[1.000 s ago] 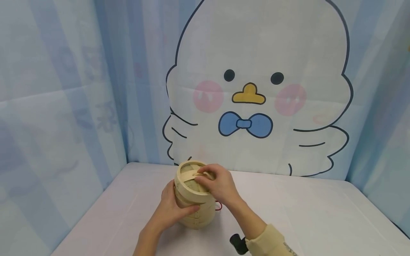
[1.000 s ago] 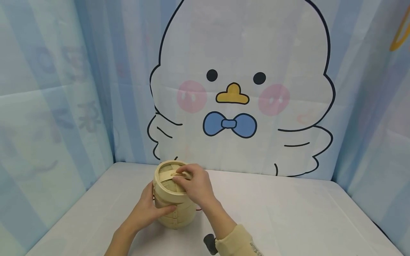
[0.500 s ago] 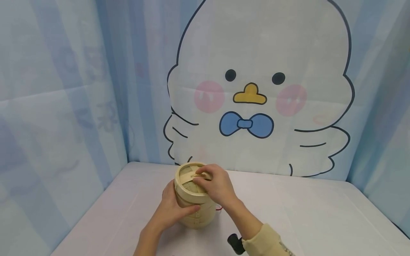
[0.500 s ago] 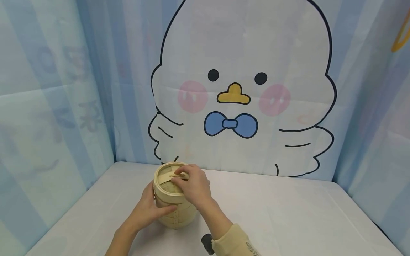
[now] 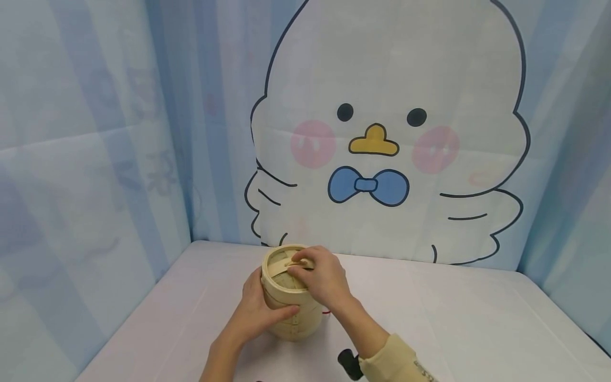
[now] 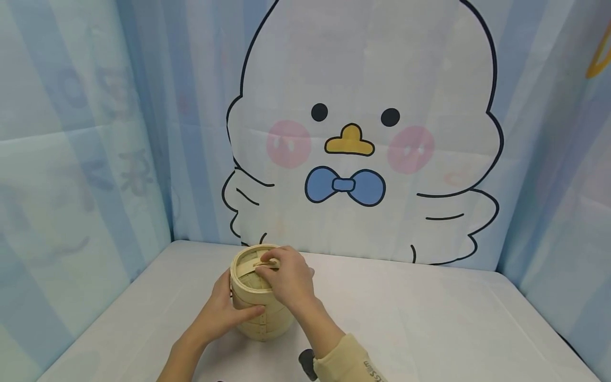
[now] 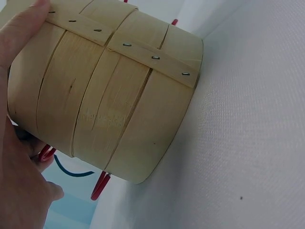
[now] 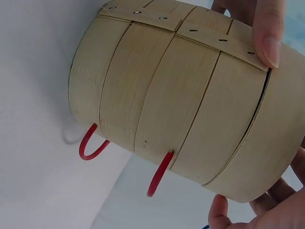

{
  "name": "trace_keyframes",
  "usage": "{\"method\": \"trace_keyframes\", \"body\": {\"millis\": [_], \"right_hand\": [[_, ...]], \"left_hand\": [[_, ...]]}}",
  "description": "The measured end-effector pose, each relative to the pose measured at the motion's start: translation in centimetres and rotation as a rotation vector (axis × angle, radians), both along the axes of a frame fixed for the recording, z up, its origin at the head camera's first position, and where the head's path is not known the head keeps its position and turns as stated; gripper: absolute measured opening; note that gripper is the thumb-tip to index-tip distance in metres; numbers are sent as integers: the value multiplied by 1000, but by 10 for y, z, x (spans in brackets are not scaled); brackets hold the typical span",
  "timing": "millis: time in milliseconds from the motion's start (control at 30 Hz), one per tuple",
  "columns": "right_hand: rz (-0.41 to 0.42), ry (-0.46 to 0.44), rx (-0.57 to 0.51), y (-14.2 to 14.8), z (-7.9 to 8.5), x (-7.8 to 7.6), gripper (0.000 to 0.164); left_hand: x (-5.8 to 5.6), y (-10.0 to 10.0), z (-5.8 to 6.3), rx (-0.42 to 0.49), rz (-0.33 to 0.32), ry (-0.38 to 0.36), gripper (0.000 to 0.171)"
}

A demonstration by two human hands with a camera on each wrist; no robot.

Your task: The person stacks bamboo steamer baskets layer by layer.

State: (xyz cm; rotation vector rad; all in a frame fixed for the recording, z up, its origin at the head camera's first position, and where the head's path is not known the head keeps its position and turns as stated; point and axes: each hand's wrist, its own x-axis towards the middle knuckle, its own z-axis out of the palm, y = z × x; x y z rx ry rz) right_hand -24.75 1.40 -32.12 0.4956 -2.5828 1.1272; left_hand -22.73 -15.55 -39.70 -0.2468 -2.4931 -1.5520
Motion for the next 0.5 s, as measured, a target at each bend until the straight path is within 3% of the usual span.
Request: {"method": "trace_keyframes", "body": {"millis": [500], "right_hand": [[-52, 32, 103, -4, 1, 3, 16]], "left_hand": [[3, 1, 3, -3, -8, 9, 114]]}}
